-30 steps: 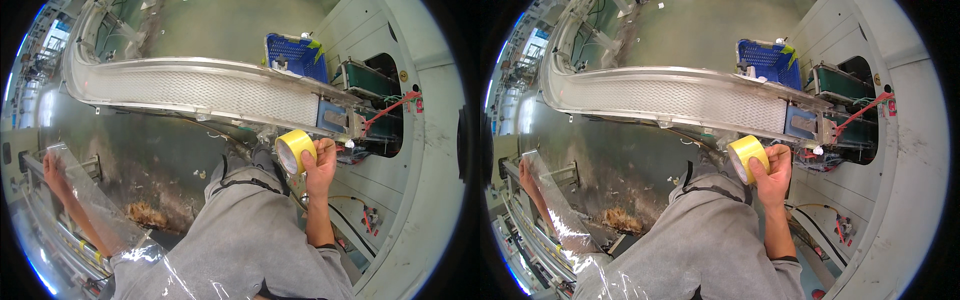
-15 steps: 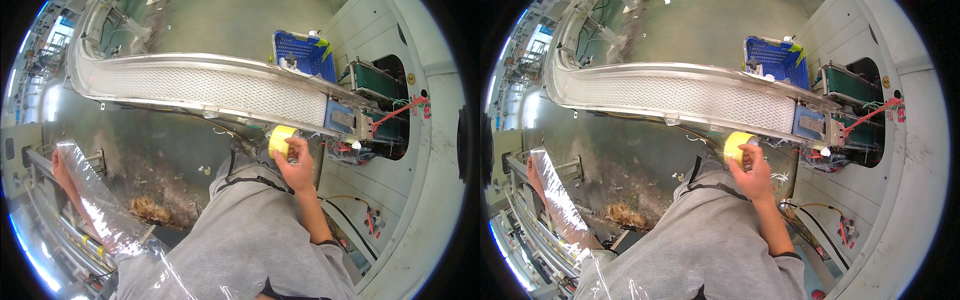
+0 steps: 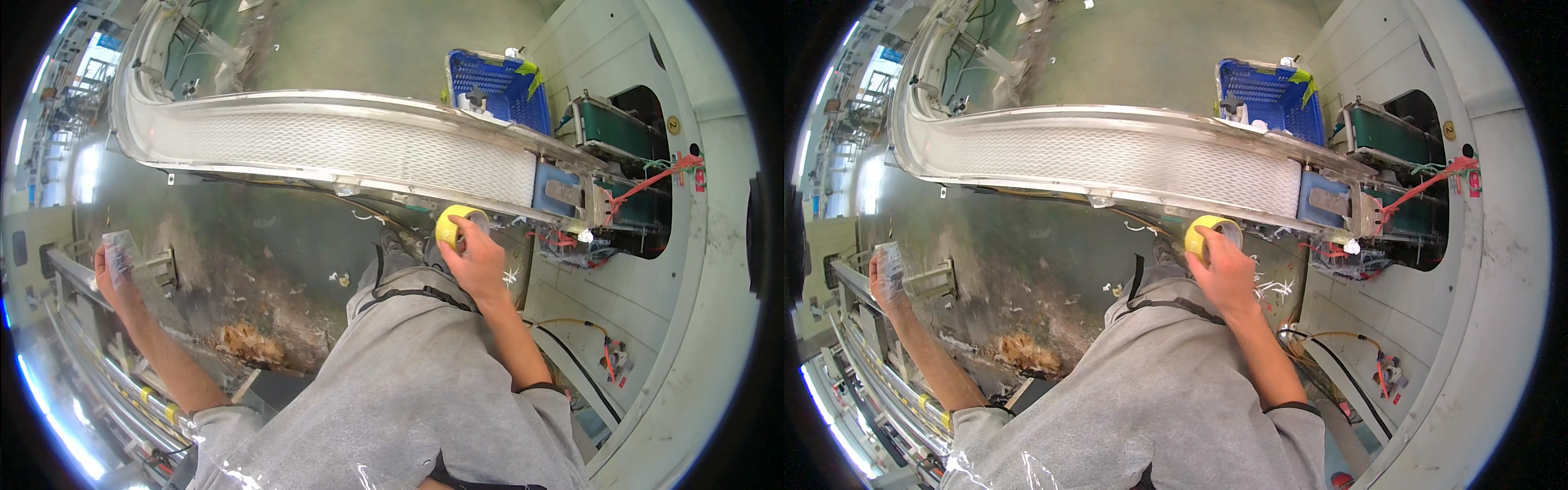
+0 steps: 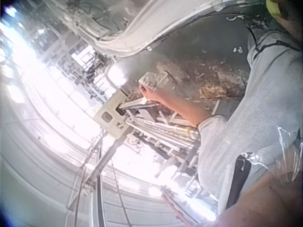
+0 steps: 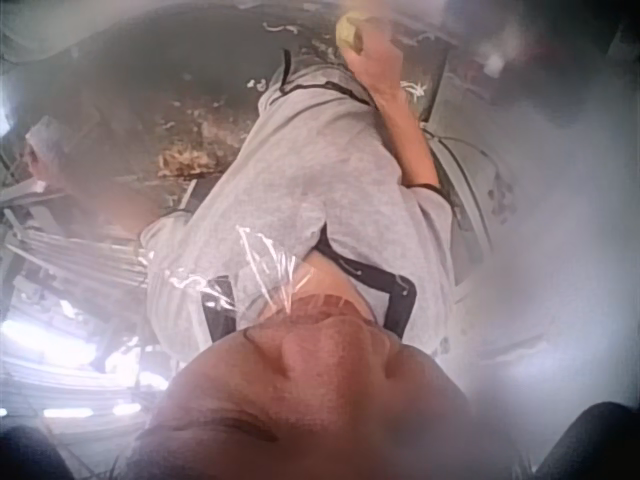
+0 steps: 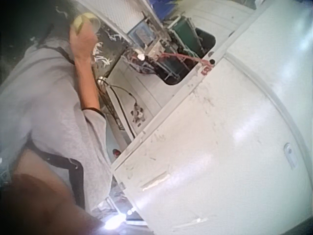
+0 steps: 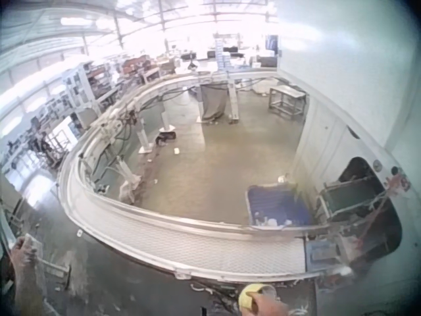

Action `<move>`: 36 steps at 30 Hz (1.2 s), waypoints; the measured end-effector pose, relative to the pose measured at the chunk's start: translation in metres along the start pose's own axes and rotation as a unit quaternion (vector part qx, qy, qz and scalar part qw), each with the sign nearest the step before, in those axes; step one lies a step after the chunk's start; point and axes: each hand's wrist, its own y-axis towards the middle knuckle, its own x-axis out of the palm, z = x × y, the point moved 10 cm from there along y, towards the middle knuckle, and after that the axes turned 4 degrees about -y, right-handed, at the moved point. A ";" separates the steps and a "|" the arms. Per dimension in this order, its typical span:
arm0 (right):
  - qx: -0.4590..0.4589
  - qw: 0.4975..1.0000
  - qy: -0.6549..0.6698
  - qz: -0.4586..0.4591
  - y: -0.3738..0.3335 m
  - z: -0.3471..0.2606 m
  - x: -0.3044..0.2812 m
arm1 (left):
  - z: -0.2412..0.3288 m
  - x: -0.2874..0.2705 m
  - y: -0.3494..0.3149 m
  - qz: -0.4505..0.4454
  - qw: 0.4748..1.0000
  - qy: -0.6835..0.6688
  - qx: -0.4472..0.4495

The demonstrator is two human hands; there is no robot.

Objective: The person uses yellow tape to secure a bundle of orange and green cables to a metal mesh structure. They repeatedly pull the tape, wrap it around the cables, and press it down to ensure it is firmly attached.

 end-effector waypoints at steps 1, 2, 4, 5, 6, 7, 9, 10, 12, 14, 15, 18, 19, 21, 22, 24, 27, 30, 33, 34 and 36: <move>-0.003 1.000 -0.008 -0.007 0.002 0.001 0.009 | 0.005 0.007 -0.001 0.009 1.000 0.000 0.009; -0.005 1.000 -0.016 -0.013 0.004 0.002 0.017 | 0.005 0.010 0.000 0.004 1.000 0.028 0.000; -0.010 0.998 -0.034 -0.045 0.008 -0.001 0.024 | 0.010 0.023 0.013 -0.068 0.996 0.060 0.026; 0.002 0.998 -0.018 -0.054 0.008 -0.001 0.021 | 0.004 0.016 0.008 -0.052 0.997 0.052 0.032; 0.014 0.998 -0.002 -0.062 0.007 -0.002 0.016 | 0.002 0.013 0.011 -0.057 0.997 0.051 0.031; 0.026 0.997 0.009 -0.069 0.005 -0.003 0.010 | -0.002 0.014 0.010 -0.062 0.997 0.045 0.029; 0.079 0.992 0.034 -0.089 -0.001 0.009 -0.009 | -0.007 0.017 0.013 -0.032 0.999 0.008 -0.009; 0.104 0.989 0.040 -0.101 -0.005 0.012 -0.021 | -0.013 0.016 0.010 -0.020 0.999 0.005 -0.026; 0.111 0.978 0.158 -0.079 -0.013 0.004 -0.053 | -0.016 0.024 0.004 -0.023 0.999 -0.017 -0.040; 0.060 0.968 0.238 -0.054 -0.020 -0.032 -0.100 | -0.011 0.041 -0.003 -0.028 0.998 -0.025 -0.046; 0.006 0.965 0.260 -0.040 -0.019 -0.061 -0.126 | -0.004 0.055 -0.009 -0.030 0.998 -0.022 -0.043; -0.192 0.902 0.382 0.054 -0.019 -0.137 -0.181 | 0.002 0.109 -0.007 -0.081 0.995 -0.012 -0.048; -0.235 0.879 0.405 0.090 -0.020 -0.148 -0.189 | 0.001 0.120 -0.010 -0.096 0.994 -0.005 -0.050; -0.297 0.832 0.445 0.146 -0.020 -0.167 -0.206 | -0.004 0.139 -0.008 -0.110 0.993 -0.006 -0.047; -0.313 0.822 0.452 0.148 -0.018 -0.169 -0.215 | -0.006 0.146 -0.007 -0.115 0.992 -0.007 -0.046; -0.339 0.813 0.452 0.137 -0.013 -0.168 -0.232 | -0.010 0.160 -0.009 -0.131 0.990 -0.009 -0.055; -0.336 0.830 0.427 0.127 -0.016 -0.152 -0.244 | -0.010 0.177 -0.019 -0.140 0.988 0.006 -0.059; -0.318 0.848 0.404 0.128 -0.019 -0.135 -0.253 | -0.006 0.194 -0.025 -0.152 0.986 0.019 -0.067; -0.339 0.874 0.312 0.155 -0.023 -0.100 -0.257 | -0.001 0.192 -0.029 -0.129 0.988 0.049 -0.065; -0.351 0.882 0.262 0.175 -0.029 -0.086 -0.259 | 0.002 0.195 -0.027 -0.122 0.989 0.056 -0.059; -0.220 0.911 0.206 0.282 -0.037 -0.027 -0.272 | 0.009 0.196 -0.025 -0.122 0.989 0.061 -0.055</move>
